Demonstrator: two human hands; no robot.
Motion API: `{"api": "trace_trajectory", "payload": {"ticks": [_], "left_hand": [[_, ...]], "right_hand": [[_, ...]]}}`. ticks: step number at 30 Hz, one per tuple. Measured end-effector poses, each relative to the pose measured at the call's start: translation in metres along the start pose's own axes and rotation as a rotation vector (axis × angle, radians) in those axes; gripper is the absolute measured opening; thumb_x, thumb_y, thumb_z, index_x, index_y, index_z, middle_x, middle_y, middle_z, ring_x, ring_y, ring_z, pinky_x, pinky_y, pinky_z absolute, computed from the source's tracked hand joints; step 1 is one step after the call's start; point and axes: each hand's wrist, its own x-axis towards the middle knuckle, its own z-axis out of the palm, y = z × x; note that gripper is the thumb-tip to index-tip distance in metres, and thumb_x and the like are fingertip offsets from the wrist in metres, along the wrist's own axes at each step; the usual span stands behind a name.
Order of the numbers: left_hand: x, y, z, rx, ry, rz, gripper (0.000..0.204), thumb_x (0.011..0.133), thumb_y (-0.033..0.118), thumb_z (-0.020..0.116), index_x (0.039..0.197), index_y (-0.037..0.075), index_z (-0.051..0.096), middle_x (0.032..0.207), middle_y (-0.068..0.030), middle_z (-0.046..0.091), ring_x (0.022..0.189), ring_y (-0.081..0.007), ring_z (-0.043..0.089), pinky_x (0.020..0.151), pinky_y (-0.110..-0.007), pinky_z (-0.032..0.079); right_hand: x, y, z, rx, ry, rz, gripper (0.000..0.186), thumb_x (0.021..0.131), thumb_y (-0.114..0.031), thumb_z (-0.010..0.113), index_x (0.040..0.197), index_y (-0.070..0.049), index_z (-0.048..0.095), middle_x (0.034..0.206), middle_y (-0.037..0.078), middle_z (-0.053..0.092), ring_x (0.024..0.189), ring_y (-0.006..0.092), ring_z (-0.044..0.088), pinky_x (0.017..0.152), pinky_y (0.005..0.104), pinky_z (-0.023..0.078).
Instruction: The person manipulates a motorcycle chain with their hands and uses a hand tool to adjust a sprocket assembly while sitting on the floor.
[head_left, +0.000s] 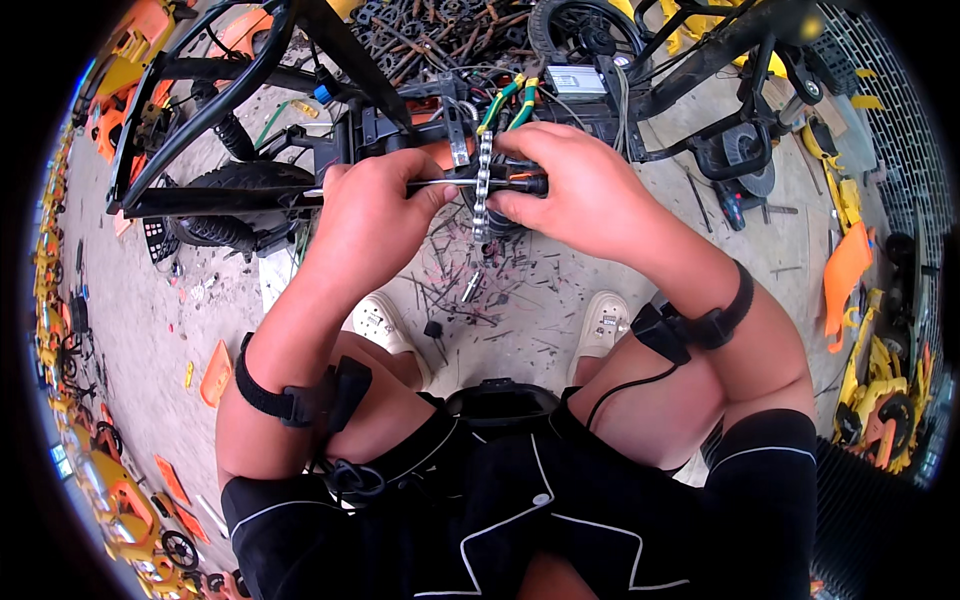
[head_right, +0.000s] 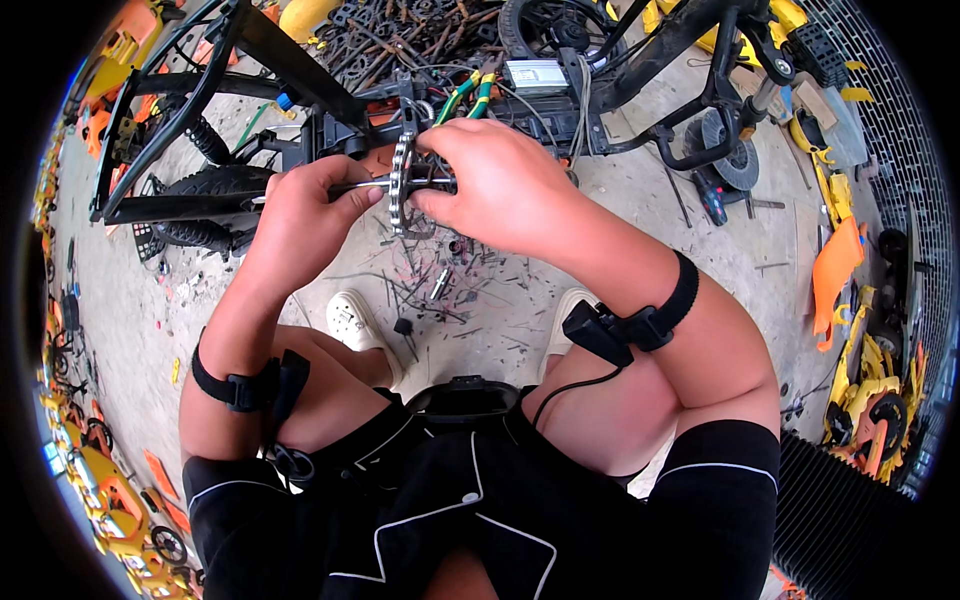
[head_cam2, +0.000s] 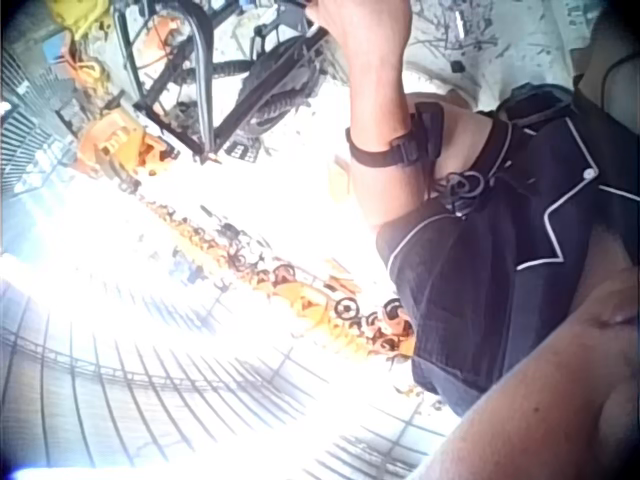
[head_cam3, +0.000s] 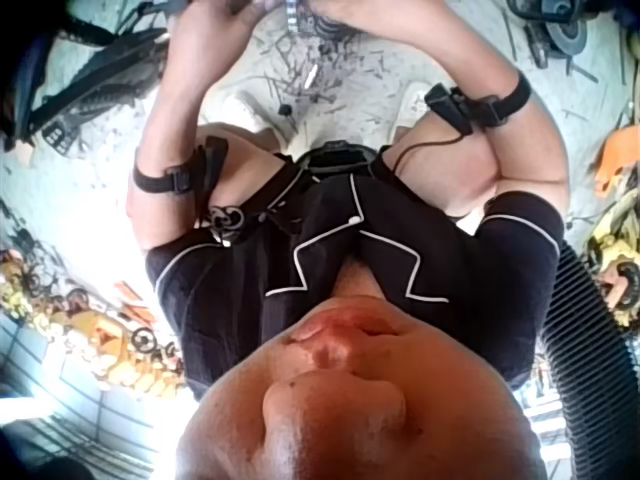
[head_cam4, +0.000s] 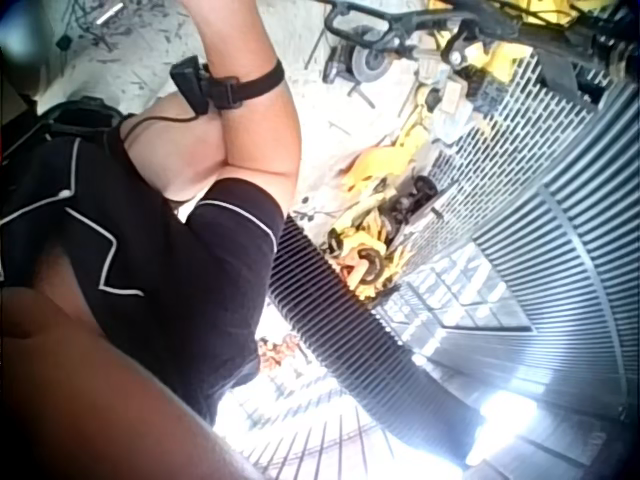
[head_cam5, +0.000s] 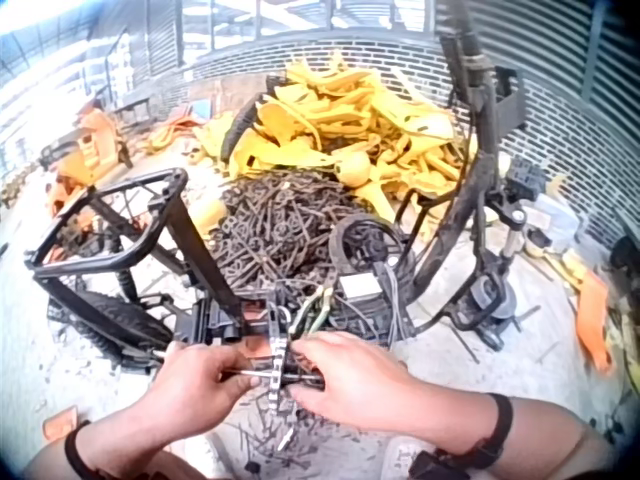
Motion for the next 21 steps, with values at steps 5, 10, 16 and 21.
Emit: {"api": "trace_trajectory", "payload": {"ticks": [5, 10, 16, 21], "left_hand": [[0.0, 0.0, -0.001, 0.02, -0.001, 0.017, 0.021, 0.093, 0.017, 0.079, 0.102, -0.001, 0.074, 0.074, -0.013, 0.071, 0.063, -0.0168, 0.059, 0.066, -0.034, 0.05], [0.001, -0.002, -0.003, 0.008, -0.005, -0.001, 0.021, 0.093, 0.016, 0.079, 0.103, -0.002, 0.074, 0.075, -0.0118, 0.07, 0.065, -0.0146, 0.057, 0.065, -0.034, 0.05], [0.002, -0.003, -0.001, -0.01, -0.032, -0.021, 0.021, 0.094, 0.016, 0.078, 0.103, -0.002, 0.074, 0.075, -0.0084, 0.07, 0.066, -0.012, 0.055, 0.065, -0.032, 0.049], [0.003, -0.002, -0.001, -0.006, -0.03, -0.023, 0.021, 0.094, 0.016, 0.078, 0.103, -0.002, 0.073, 0.075, -0.0082, 0.069, 0.066, -0.0117, 0.055, 0.064, -0.031, 0.049]], "right_hand": [[0.003, -0.001, -0.003, -0.03, -0.122, 0.04, 0.036, 0.084, -0.022, 0.081, 0.113, -0.001, 0.071, 0.11, 0.017, 0.072, 0.106, 0.0381, 0.068, 0.093, 0.0451, 0.054], [0.002, 0.002, -0.013, -0.066, -0.149, 0.065, 0.037, 0.085, -0.025, 0.081, 0.112, -0.003, 0.071, 0.108, 0.017, 0.072, 0.105, 0.0379, 0.068, 0.092, 0.0476, 0.054], [-0.003, 0.005, -0.015, -0.098, -0.131, 0.025, 0.038, 0.084, -0.02, 0.082, 0.115, -0.003, 0.069, 0.107, 0.016, 0.07, 0.1, 0.0369, 0.069, 0.088, 0.0446, 0.055], [-0.001, 0.007, -0.016, -0.036, -0.148, 0.051, 0.038, 0.084, -0.02, 0.083, 0.115, -0.003, 0.068, 0.109, 0.016, 0.07, 0.103, 0.0359, 0.069, 0.09, 0.0441, 0.055]]}}
